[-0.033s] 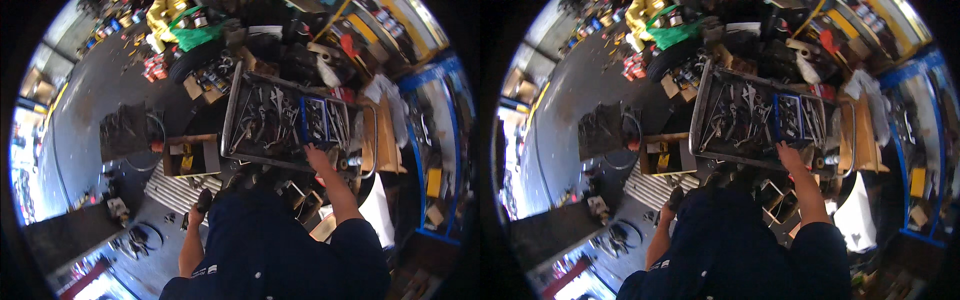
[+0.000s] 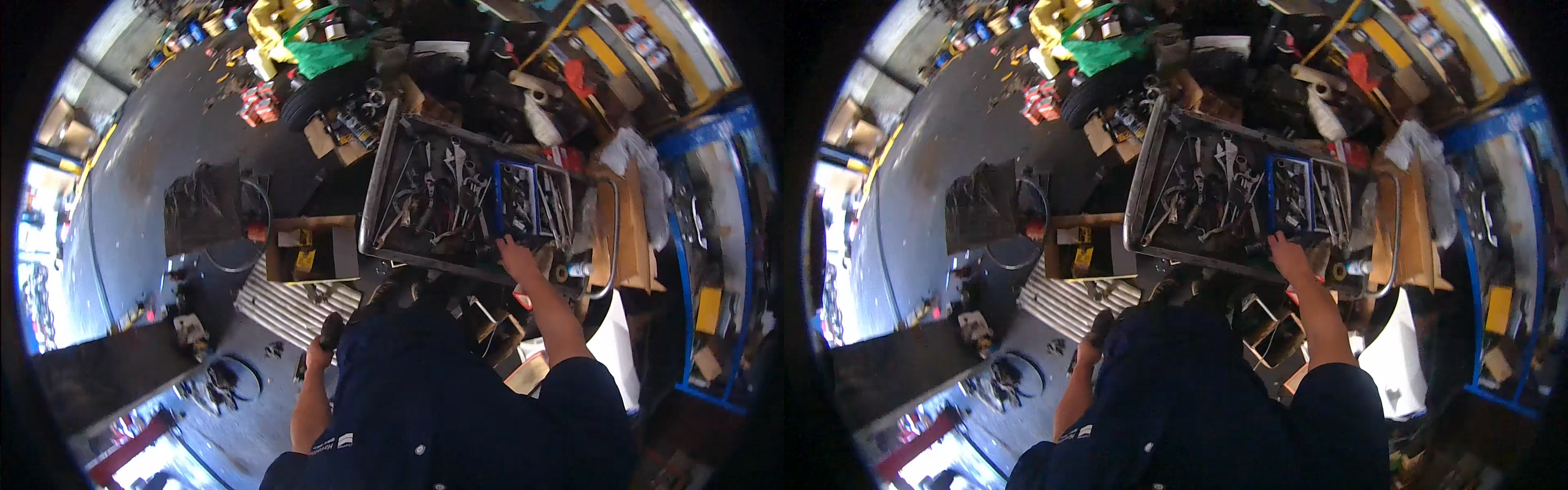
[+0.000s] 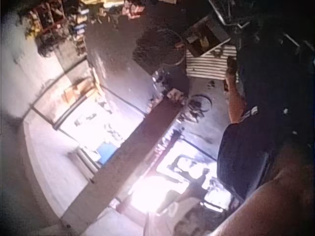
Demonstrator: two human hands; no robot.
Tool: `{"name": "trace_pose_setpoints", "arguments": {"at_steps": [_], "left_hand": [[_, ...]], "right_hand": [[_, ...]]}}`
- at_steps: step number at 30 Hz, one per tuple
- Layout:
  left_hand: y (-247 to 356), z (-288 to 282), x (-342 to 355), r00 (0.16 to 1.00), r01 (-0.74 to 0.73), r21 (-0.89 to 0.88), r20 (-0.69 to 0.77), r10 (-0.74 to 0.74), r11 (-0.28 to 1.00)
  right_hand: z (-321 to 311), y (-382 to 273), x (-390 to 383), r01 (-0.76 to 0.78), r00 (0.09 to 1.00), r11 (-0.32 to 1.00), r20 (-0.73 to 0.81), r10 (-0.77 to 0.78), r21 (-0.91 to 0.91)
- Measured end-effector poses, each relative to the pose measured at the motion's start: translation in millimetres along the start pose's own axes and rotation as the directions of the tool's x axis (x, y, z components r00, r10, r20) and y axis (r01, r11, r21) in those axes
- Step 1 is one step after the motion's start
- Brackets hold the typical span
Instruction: The person uses a cordless impact wrench to loosen bolts on a car's exhaust pipe, then uses a screwdriver to pry off a clamp. The person removes the exhaust pipe from the vehicle.
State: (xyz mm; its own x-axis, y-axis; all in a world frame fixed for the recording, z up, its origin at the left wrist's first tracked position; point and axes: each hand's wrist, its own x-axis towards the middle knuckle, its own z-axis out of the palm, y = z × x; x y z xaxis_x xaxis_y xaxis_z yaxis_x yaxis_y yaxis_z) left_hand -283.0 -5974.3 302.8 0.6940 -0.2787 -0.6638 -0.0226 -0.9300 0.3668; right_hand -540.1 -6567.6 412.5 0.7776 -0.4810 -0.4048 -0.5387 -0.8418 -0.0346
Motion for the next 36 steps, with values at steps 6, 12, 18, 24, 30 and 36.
{"name": "trace_pose_setpoints", "arguments": {"at_steps": [6, 12, 18, 24, 30, 36], "left_hand": [[-68.8, 92.8, -111.3, 0.873, 0.487, 0.002, 0.035, -0.487, 0.873], [-93.1, 185.5, -191.5, 0.814, 0.571, -0.285, 0.076, -0.576, 0.770], [-38.5, 245.8, -240.4, 0.768, 0.498, -0.650, 0.023, -0.640, 0.574], [12.4, 251.6, -246.3, 0.665, 0.311, -0.899, -0.027, -0.746, 0.310], [11.7, 221.9, -269.5, 0.531, 0.404, -0.905, 0.115, -0.840, 0.132], [-25.9, 214.4, -292.1, 0.321, 0.663, -0.748, 0.292, -0.901, -0.006]], "right_hand": [[22.7, 38.6, 26.3, 0.257, 0.966, 0.966, -0.043, -0.256, 0.002], [-21.2, 59.2, 7.7, 0.061, 0.983, 0.939, -0.185, 0.003, 0.340], [-40.8, 92.7, 50.4, -0.184, 0.975, 0.887, -0.034, 0.219, 0.423], [-36.1, 112.5, 69.5, -0.090, 0.995, 0.768, 0.032, 0.091, 0.634], [-51.8, 105.9, 75.0, -0.265, 0.956, 0.735, 0.272, 0.113, 0.625], [-103.6, -10.7, 54.3, -0.348, 0.937, 0.407, 0.326, 0.126, 0.845]]}}
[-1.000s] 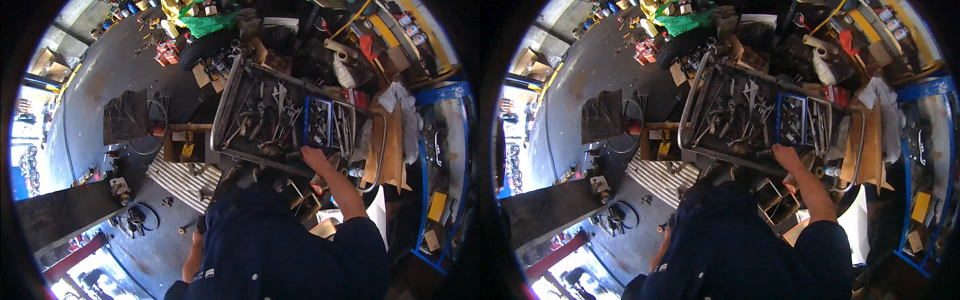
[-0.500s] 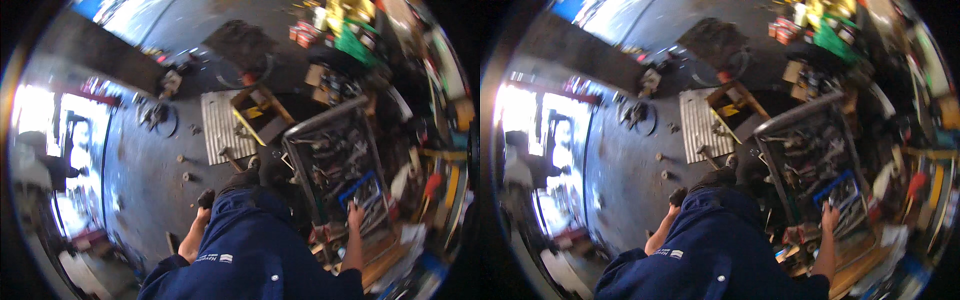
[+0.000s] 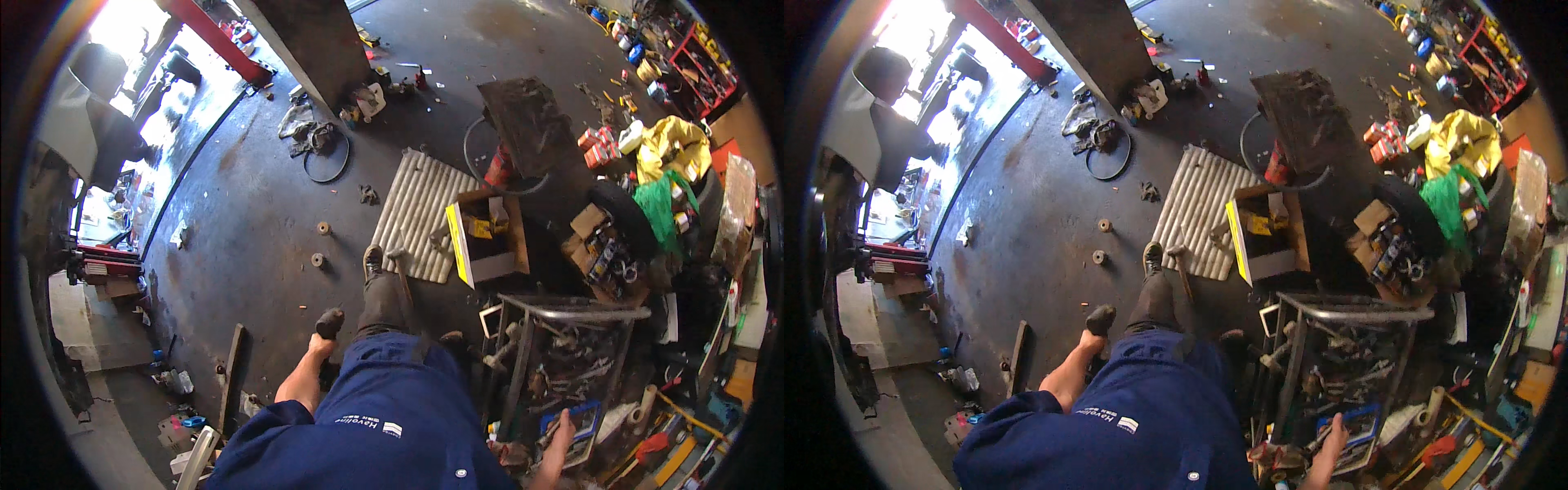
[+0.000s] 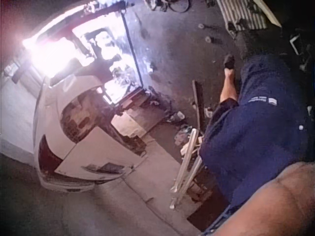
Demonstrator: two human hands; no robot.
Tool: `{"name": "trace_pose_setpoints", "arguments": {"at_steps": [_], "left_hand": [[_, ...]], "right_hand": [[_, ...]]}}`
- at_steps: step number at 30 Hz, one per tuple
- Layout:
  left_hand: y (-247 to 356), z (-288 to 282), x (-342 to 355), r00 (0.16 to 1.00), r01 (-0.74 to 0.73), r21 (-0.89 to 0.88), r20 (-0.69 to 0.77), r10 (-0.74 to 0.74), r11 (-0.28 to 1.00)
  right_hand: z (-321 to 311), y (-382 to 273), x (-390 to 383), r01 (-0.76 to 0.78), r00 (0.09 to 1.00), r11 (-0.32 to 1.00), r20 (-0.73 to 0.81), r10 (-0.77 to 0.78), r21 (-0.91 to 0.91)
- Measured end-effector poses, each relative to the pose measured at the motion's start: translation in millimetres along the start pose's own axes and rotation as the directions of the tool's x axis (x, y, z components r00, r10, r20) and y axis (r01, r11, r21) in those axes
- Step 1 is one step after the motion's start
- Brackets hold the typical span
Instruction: The person uses a cordless impact wrench to loosen bolts on a car's exhaust pipe, then uses a screwdriver to pry off a clamp. The person removes the exhaust pipe from the vehicle.
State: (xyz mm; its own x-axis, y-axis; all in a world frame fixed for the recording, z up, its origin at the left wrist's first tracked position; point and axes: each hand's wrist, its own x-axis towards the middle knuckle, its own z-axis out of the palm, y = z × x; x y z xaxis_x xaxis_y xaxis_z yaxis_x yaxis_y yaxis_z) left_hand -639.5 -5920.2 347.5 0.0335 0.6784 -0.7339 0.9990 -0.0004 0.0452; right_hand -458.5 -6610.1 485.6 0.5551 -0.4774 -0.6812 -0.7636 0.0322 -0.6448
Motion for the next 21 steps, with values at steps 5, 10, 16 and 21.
{"name": "trace_pose_setpoints", "arguments": {"at_steps": [5, 10, 16, 21], "left_hand": [[-3.4, -36.2, 53.9, 0.996, 0.061, -0.033, -0.059, -0.063, 0.998], [62.2, -133.2, 154.9, 0.997, -0.073, 0.138, -0.029, 0.077, 0.988], [225.5, -290.6, 173.9, 0.779, -0.626, -0.296, -0.197, 0.595, 0.722], [369.6, -377.6, 136.0, 0.538, -0.756, -0.535, -0.177, 0.824, 0.378]], "right_hand": [[191.8, -116.9, -53.8, -0.272, 0.861, 0.535, 0.451, -0.236, 0.800], [449.8, -204.3, -112.3, -0.428, 0.703, 0.662, 0.687, -0.184, 0.615], [708.7, -302.6, -197.0, -0.291, 0.759, 0.809, 0.638, -0.130, 0.511], [835.1, -378.0, -238.2, -0.261, 0.584, 0.867, 0.785, -0.208, 0.425]]}}
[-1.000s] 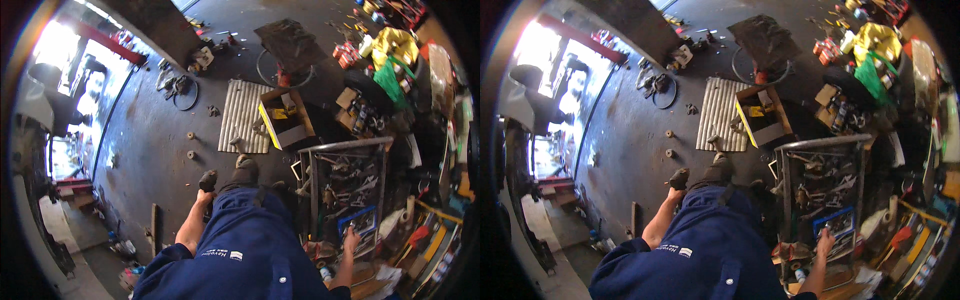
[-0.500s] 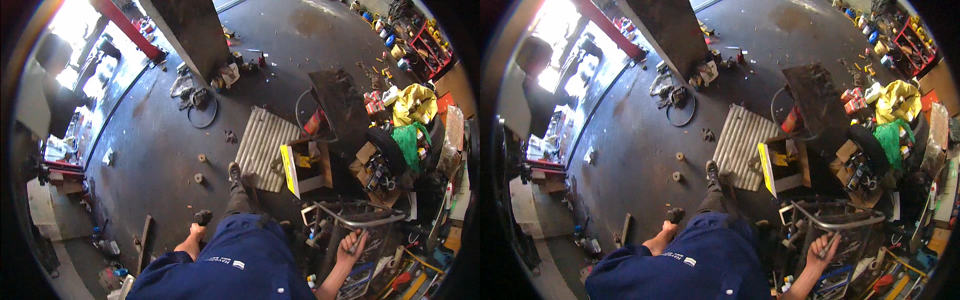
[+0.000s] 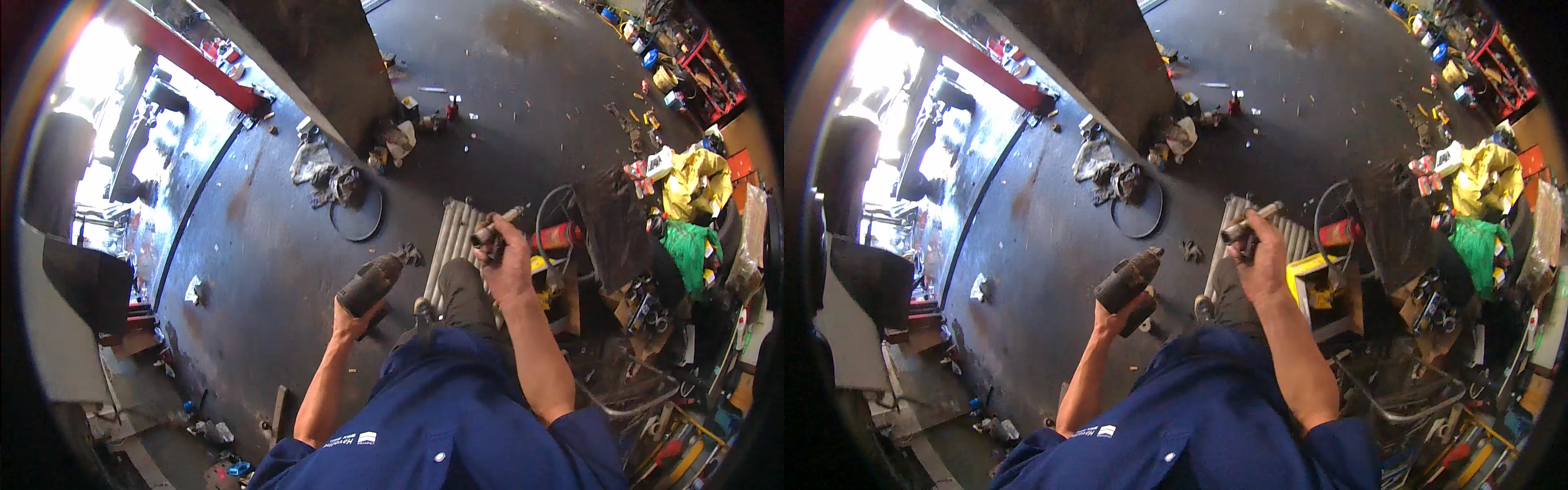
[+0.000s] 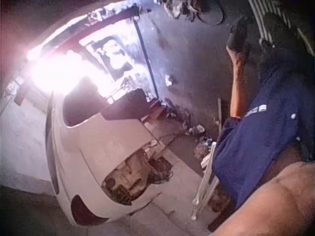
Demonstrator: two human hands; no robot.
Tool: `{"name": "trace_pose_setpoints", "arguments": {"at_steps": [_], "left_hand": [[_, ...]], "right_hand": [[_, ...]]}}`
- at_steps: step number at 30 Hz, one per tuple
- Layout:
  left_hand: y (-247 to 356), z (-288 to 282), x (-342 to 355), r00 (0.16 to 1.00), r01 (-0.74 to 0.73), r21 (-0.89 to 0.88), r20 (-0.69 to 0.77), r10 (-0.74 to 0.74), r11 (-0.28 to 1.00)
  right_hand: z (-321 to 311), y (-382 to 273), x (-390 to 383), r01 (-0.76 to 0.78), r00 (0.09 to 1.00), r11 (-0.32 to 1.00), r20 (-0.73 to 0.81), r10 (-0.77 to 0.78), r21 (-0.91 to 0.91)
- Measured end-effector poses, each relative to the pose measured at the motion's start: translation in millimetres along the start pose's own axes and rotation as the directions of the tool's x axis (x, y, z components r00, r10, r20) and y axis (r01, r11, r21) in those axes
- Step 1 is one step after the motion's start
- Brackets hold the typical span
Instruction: The person uses a cordless impact wrench to loosen bolts on a car's exhaust pipe, then uses a screwdriver to pry off a clamp. The person removes the exhaust pipe from the vehicle.
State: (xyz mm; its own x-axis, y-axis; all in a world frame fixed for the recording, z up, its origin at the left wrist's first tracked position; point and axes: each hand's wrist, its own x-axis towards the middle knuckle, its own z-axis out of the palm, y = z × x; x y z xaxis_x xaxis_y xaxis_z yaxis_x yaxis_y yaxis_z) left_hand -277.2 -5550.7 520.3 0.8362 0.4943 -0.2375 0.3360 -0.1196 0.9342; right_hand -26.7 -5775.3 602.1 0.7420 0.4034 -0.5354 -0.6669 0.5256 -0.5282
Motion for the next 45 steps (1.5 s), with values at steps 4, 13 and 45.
{"name": "trace_pose_setpoints", "arguments": {"at_steps": [4, 13, 45], "left_hand": [[55.8, 20.6, 104.7, 0.975, -0.220, 0.131, 0.070, 0.212, 0.967], [169.5, 53.3, 338.9, 0.925, -0.366, 0.374, 0.249, 0.288, 0.852], [438.6, 359.0, 1123.1, 0.894, -0.184, 0.045, 0.423, 0.148, 0.982]], "right_hand": [[51.9, -19.6, 82.8, 0.186, 0.983, 0.977, 0.032, -0.183, -0.100], [125.0, -124.0, 273.3, 0.208, 0.975, 0.952, 0.127, -0.184, -0.223], [207.5, -717.6, 902.1, 0.485, 0.875, 0.866, 0.062, -0.481, -0.126]]}}
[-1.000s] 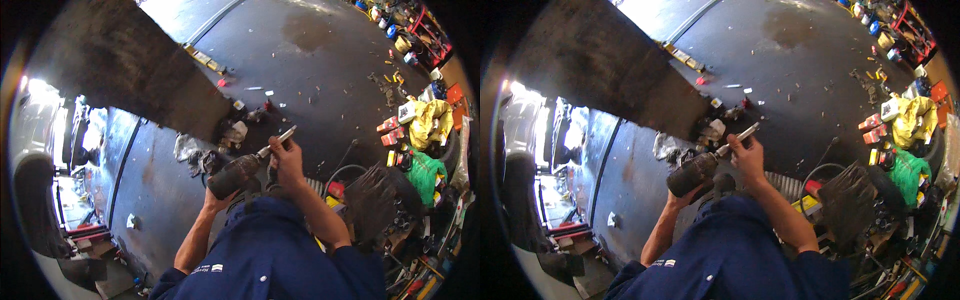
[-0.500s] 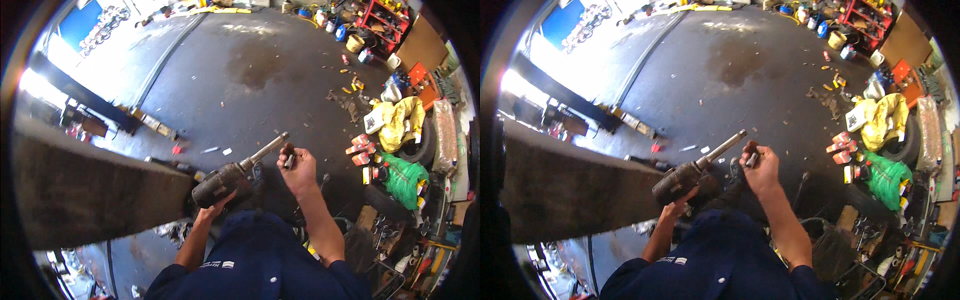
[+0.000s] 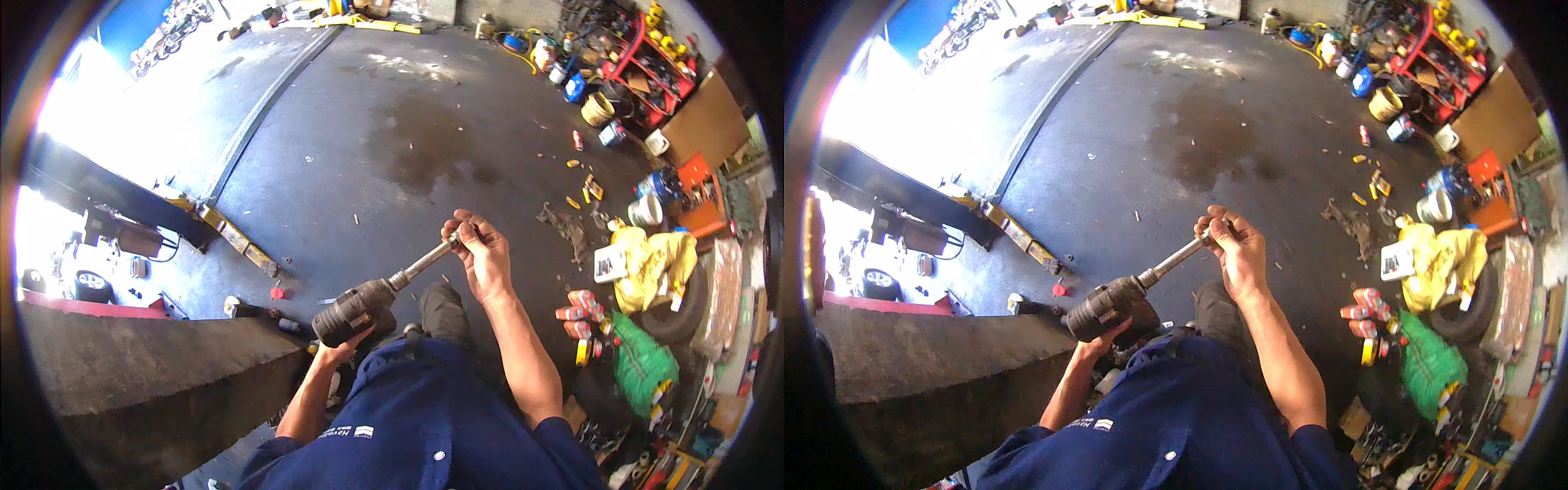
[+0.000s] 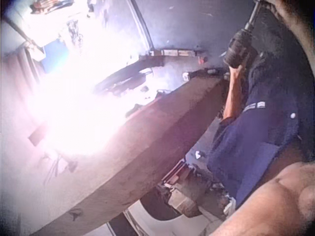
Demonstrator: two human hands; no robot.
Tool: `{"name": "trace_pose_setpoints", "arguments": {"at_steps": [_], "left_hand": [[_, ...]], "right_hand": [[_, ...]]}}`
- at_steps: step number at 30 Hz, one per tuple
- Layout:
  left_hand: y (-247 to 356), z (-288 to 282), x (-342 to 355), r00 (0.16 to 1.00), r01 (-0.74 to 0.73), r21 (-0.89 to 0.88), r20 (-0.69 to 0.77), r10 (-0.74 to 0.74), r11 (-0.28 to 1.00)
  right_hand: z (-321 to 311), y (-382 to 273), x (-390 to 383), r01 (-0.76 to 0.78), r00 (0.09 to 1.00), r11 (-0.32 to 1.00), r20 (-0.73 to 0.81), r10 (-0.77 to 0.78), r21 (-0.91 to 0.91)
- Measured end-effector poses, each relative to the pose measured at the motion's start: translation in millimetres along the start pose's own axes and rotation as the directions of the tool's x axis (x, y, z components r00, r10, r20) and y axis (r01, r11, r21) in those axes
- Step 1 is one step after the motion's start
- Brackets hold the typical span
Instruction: The person uses a cordless impact wrench to loosen bolts on a car's exhaust pipe, then uses a screwdriver to pry off a clamp. The person removes the exhaust pipe from the vehicle.
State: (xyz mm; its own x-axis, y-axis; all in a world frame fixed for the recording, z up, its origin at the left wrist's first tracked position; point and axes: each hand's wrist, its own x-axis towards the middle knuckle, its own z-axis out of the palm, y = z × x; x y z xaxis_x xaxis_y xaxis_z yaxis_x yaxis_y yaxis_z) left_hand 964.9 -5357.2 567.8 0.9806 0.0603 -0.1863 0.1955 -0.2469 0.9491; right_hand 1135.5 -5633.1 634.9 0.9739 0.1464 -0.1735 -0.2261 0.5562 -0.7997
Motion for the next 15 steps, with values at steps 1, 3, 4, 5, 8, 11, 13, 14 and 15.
{"name": "trace_pose_setpoints", "arguments": {"at_steps": [1, 3, 4, 5, 8, 11, 13, 14, 15], "left_hand": [[1.1, -3.1, 18.7, 1.000, 0.001, -0.014, -0.014, -0.001, 1.000], [6.9, -11.8, 67.6, 0.999, -0.001, -0.042, -0.054, -0.002, 0.999], [9.3, -14.6, 90.1, 0.997, 0.000, -0.052, -0.081, -0.004, 0.999], [12.5, -16.4, 111.4, 0.993, 0.008, -0.063, -0.114, -0.015, 0.998], [36.5, -26.6, 159.1, 0.966, 0.038, -0.077, -0.253, -0.057, 0.996], [66.8, -49.1, 204.0, 0.887, 0.005, 0.024, -0.461, 0.006, 1.000], [73.9, -60.6, 230.3, 0.782, -0.011, -0.119, -0.620, -0.066, 0.993], [73.5, -68.4, 239.9, 0.750, 0.083, -0.217, -0.629, -0.204, 0.973], [74.5, -69.5, 248.3, 0.708, 0.081, -0.295, -0.655, -0.264, 0.952]], "right_hand": [[2.3, 2.4, 27.0, -0.016, 0.999, 0.999, 0.030, 0.017, -0.039], [17.3, 10.5, 93.7, -0.046, 0.999, 0.996, 0.017, 0.047, -0.081], [26.8, 17.3, 119.2, -0.068, 0.998, 0.994, 0.008, 0.069, -0.081], [38.1, 23.1, 145.4, -0.103, 0.995, 0.992, 0.011, 0.104, -0.069], [77.8, 22.0, 225.5, -0.152, 0.980, 0.978, 0.107, 0.168, -0.144], [127.8, 12.3, 301.0, -0.145, 0.940, 0.933, 0.248, 0.234, -0.328], [165.0, 11.3, 353.7, -0.128, 0.855, 0.930, 0.437, 0.280, -0.345], [181.1, 12.9, 372.0, -0.142, 0.794, 0.941, 0.533, 0.293, -0.306], [199.9, 16.2, 392.4, -0.179, 0.744, 0.937, 0.582, 0.328, -0.299]]}}
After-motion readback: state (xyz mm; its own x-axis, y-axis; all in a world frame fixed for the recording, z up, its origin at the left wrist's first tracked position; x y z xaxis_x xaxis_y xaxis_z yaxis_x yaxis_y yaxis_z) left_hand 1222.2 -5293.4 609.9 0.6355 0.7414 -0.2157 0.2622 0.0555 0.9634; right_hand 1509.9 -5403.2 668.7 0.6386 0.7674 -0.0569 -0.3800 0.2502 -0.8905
